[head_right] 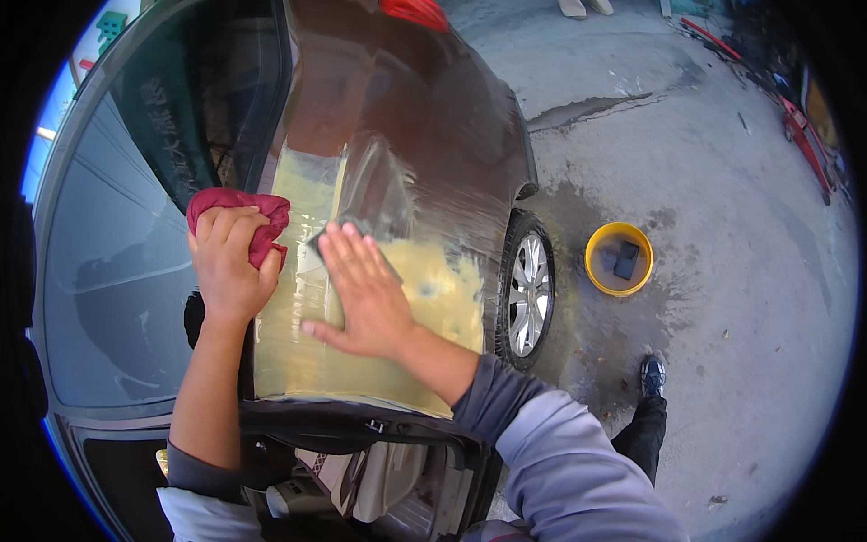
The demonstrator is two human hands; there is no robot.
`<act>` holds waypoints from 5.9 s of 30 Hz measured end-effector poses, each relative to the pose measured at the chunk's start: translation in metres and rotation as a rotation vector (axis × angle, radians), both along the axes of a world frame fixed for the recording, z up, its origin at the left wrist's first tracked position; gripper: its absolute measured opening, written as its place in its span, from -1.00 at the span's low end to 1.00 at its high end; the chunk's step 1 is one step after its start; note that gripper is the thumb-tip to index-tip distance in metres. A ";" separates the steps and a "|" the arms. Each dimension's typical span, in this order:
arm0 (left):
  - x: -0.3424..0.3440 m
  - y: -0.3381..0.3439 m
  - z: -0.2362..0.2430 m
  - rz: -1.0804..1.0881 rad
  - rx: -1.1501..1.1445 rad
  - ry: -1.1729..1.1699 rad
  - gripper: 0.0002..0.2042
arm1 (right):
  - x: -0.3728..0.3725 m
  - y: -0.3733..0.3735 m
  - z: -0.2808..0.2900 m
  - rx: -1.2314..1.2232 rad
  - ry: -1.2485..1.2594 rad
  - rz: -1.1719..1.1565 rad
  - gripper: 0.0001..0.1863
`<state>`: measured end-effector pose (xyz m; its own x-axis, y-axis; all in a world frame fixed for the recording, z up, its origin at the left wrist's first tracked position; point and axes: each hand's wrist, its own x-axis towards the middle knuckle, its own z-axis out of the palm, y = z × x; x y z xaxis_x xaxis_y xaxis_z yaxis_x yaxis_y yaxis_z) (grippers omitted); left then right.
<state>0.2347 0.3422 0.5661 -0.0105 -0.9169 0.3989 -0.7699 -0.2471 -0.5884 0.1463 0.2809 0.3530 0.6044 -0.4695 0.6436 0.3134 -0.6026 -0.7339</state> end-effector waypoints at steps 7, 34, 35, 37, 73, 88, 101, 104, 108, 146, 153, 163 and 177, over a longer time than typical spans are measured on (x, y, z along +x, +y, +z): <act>-0.001 -0.002 0.001 0.000 0.025 -0.032 -0.60 | -0.068 0.085 -0.024 0.003 -0.021 0.236 0.23; 0.000 -0.001 0.001 0.009 0.045 -0.030 -0.62 | -0.037 0.059 -0.276 1.187 0.246 -0.323 -0.33; 0.000 -0.001 0.001 0.006 0.054 -0.029 -0.62 | -0.035 0.054 -0.278 1.201 0.286 -0.332 -0.39; 0.000 -0.001 0.002 0.016 0.053 -0.028 -0.61 | -0.035 0.040 -0.278 1.291 0.310 -0.389 -0.43; -0.065 -0.119 -0.186 0.618 0.656 -0.004 -0.11 | -0.254 -0.232 -0.236 2.107 -0.430 0.539 -0.33; -0.109 -0.006 -0.195 0.647 1.049 -0.122 -0.08 | -0.278 -0.235 -0.263 2.125 -0.225 0.466 -0.40; -0.043 -0.104 -0.243 0.658 0.871 -0.085 -0.09 | -0.305 -0.236 -0.276 2.145 -0.041 0.228 -0.45; -0.054 -0.079 -0.246 0.609 0.805 -0.147 -0.08 | -0.306 -0.239 -0.271 2.110 0.137 0.049 -0.53; -0.068 -0.049 -0.248 0.610 0.891 -0.035 -0.07 | -0.305 -0.250 -0.258 2.076 0.012 -0.033 -0.58; -0.248 -0.312 -0.683 1.128 -0.763 1.948 -0.76 | -0.339 -0.499 -0.366 1.838 0.595 -0.409 -0.66; -0.246 -0.354 -0.803 1.245 -0.508 1.855 -0.61 | -0.435 -0.567 -0.461 1.622 0.869 -0.633 -0.66; -0.280 -0.387 -0.924 1.042 0.040 1.763 -0.55 | -0.489 -0.554 -0.563 1.536 1.109 -0.663 -0.62; -0.259 -0.378 -0.986 0.874 0.274 0.972 -0.67 | -0.517 -0.564 -0.605 1.401 1.220 -0.708 -0.64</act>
